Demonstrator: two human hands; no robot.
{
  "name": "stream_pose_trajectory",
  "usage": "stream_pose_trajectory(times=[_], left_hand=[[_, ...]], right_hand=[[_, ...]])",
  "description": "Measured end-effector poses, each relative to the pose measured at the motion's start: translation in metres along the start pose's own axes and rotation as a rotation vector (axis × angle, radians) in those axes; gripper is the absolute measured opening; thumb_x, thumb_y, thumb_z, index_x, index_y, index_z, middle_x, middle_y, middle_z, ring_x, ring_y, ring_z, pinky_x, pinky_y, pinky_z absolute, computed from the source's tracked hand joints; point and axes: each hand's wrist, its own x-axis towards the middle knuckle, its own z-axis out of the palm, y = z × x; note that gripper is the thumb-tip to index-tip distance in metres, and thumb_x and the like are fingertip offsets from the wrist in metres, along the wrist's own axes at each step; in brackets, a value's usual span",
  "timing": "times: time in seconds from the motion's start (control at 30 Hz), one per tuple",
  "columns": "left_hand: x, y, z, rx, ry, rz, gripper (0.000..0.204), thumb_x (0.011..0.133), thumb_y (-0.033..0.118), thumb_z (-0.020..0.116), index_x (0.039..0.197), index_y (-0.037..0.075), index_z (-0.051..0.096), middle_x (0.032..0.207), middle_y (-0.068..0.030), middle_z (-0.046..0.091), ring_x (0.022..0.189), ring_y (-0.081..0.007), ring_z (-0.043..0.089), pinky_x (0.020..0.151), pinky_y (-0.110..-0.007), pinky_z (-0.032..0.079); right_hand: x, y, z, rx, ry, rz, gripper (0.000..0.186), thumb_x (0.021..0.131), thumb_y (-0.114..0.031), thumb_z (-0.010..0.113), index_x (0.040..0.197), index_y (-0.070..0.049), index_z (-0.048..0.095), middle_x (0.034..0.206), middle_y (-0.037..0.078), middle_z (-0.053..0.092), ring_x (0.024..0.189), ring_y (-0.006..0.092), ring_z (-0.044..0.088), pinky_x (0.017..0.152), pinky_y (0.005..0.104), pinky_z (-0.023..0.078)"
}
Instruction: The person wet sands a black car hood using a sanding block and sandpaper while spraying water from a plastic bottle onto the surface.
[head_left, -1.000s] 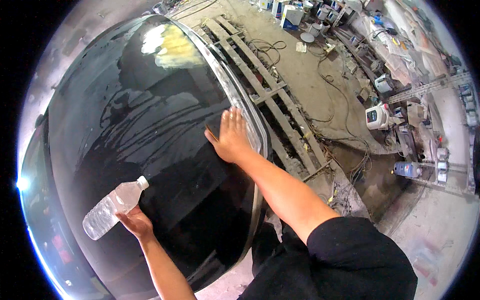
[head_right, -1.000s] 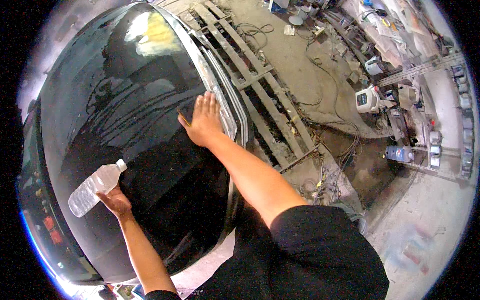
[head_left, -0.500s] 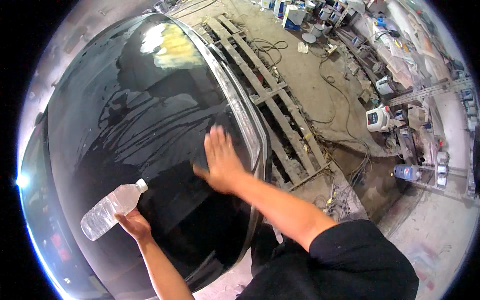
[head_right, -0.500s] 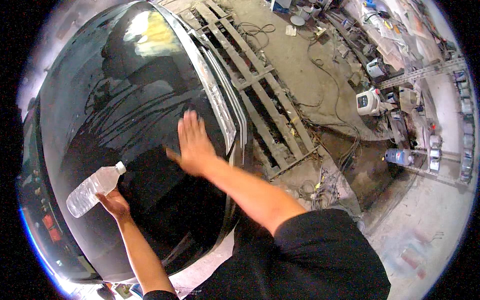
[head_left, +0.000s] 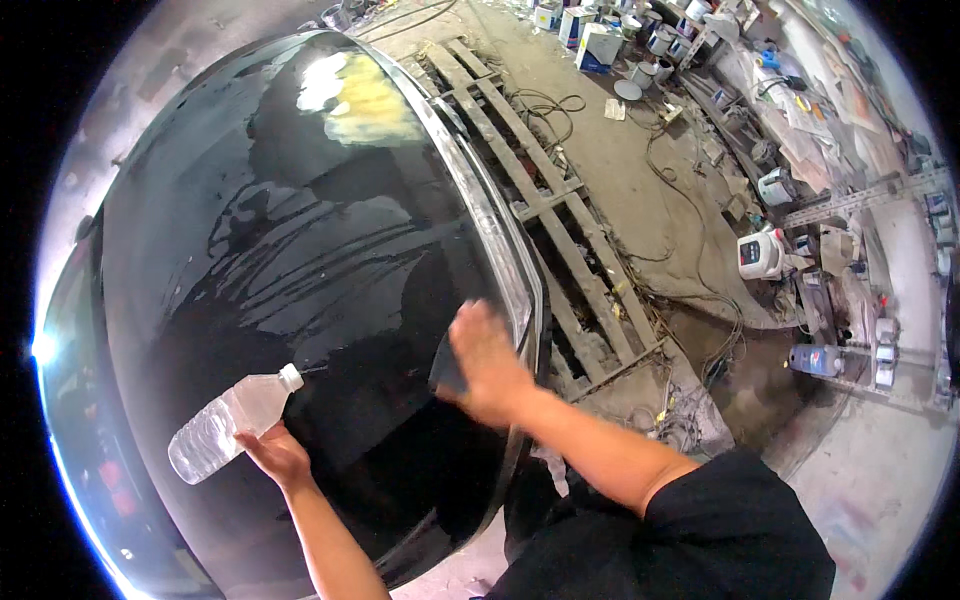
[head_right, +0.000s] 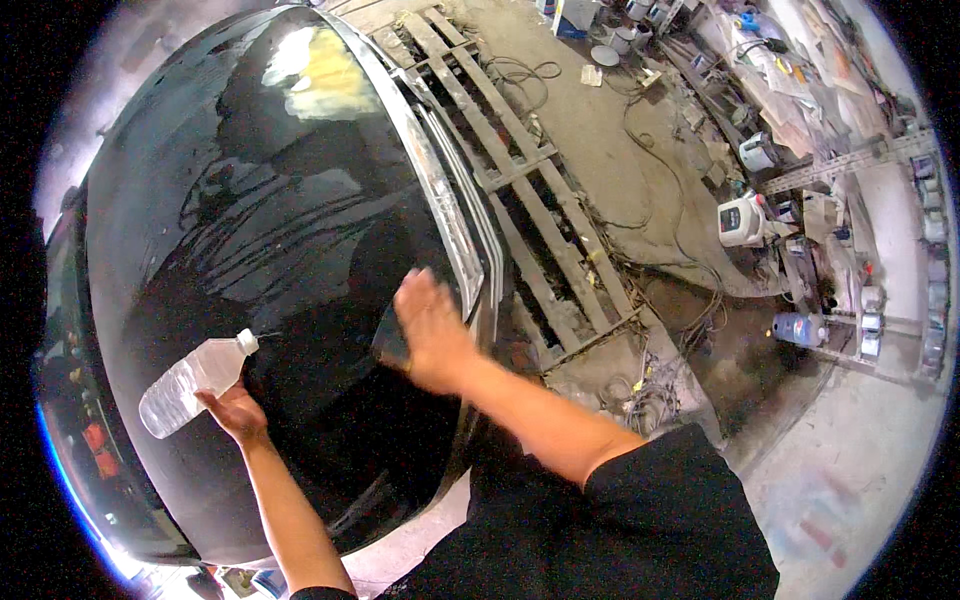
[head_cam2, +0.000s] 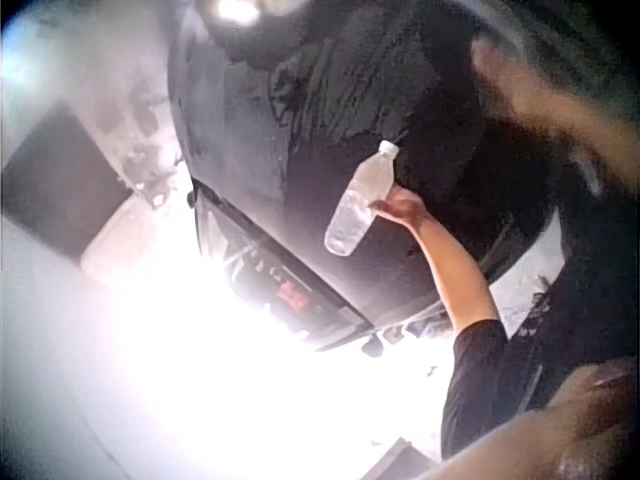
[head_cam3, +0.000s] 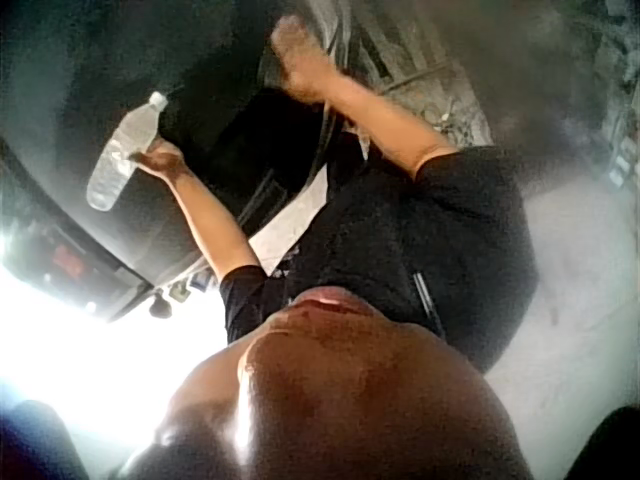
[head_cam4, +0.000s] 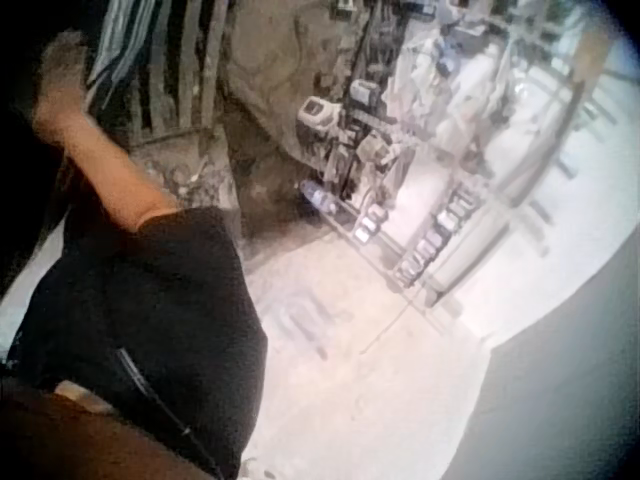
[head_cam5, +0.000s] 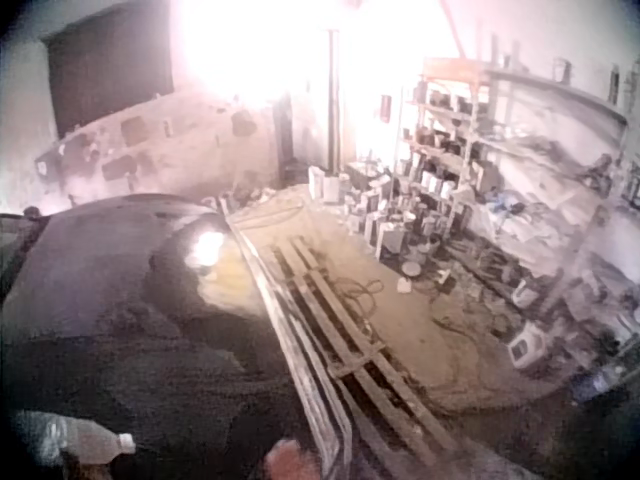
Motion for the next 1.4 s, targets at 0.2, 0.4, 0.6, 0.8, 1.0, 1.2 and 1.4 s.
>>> stream_pose_trajectory(times=[0.2,0.4,0.6,0.8,1.0,1.2,1.4], left_hand=[[0.001,-0.011,0.022,0.012,-0.062,0.025,0.087,0.088,0.067,0.054,0.143,0.001,0.037,0.142,-0.0149,0.046,0.132,-0.0316,0.045,0.113,-0.046,0.034],[0.001,0.002,0.003,0.033,-0.032,0.026,0.088,0.085,0.065,0.06,0.142,0.002,0.038,0.141,-0.0142,0.048,0.13,-0.0319,0.047,0.111,-0.047,0.037],[0.001,-0.008,0.034,-0.015,-0.067,0.009,0.088,0.084,0.064,0.063,0.142,0.003,0.037,0.14,-0.0149,0.048,0.13,-0.0322,0.047,0.111,-0.047,0.038],[-0.003,0.004,0.008,0.031,-0.005,0.041,0.091,0.084,0.066,0.061,0.143,0.003,0.035,0.142,-0.0153,0.046,0.131,-0.0319,0.047,0.111,-0.047,0.037],[0.0,-0.007,0.032,0.039,-0.063,0.053,0.092,0.083,0.068,0.062,0.142,0.002,0.036,0.141,-0.0155,0.047,0.131,-0.0315,0.046,0.112,-0.047,0.036],[-0.008,-0.001,0.002,0.079,-0.008,0.054,0.093,0.082,0.066,0.063,0.141,-0.001,0.037,0.14,-0.0157,0.048,0.13,-0.0306,0.048,0.111,-0.046,0.037],[-0.002,-0.01,0.02,0.056,-0.018,0.036,0.094,0.081,0.066,0.065,0.14,-0.002,0.038,0.14,-0.0155,0.048,0.129,-0.0304,0.048,0.111,-0.046,0.037]], right_hand=[[0.132,0.018,-0.008,-0.143,0.327,0.001,0.091,0.095,-0.06,0.04,0.142,0.017,0.027,0.152,0.036,0.022,0.144,0.0484,0.017,0.119,0.0536,0.012],[0.028,-0.009,-0.005,-0.04,-0.086,-0.053,0.093,0.094,-0.058,0.045,0.145,0.015,0.02,0.155,0.033,0.014,0.146,0.047,0.012,0.119,0.0558,0.009],[0.175,0.043,-0.022,-0.119,0.315,0.124,0.086,0.097,-0.055,0.043,0.144,0.015,0.026,0.154,0.036,0.017,0.146,0.0473,0.014,0.12,0.0509,0.009],[0.049,-0.003,-0.003,0.023,0.012,-0.131,0.094,0.093,-0.056,0.048,0.146,0.015,0.019,0.155,0.035,0.012,0.146,0.0478,0.01,0.119,0.0537,0.009],[0.201,0.072,-0.036,-0.115,0.262,0.273,0.087,0.097,-0.058,0.04,0.144,0.015,0.026,0.152,0.037,0.018,0.145,0.0472,0.014,0.12,0.0495,0.01],[0.073,-0.003,-0.009,0.037,0.013,-0.155,0.095,0.094,-0.061,0.04,0.147,0.014,0.018,0.155,0.036,0.012,0.147,0.0472,0.008,0.12,0.0536,0.005],[0.192,0.089,-0.041,-0.041,0.235,0.231,0.095,0.096,-0.064,0.031,0.145,0.016,0.02,0.155,0.036,0.013,0.147,0.0452,0.008,0.12,0.0499,0.007]])
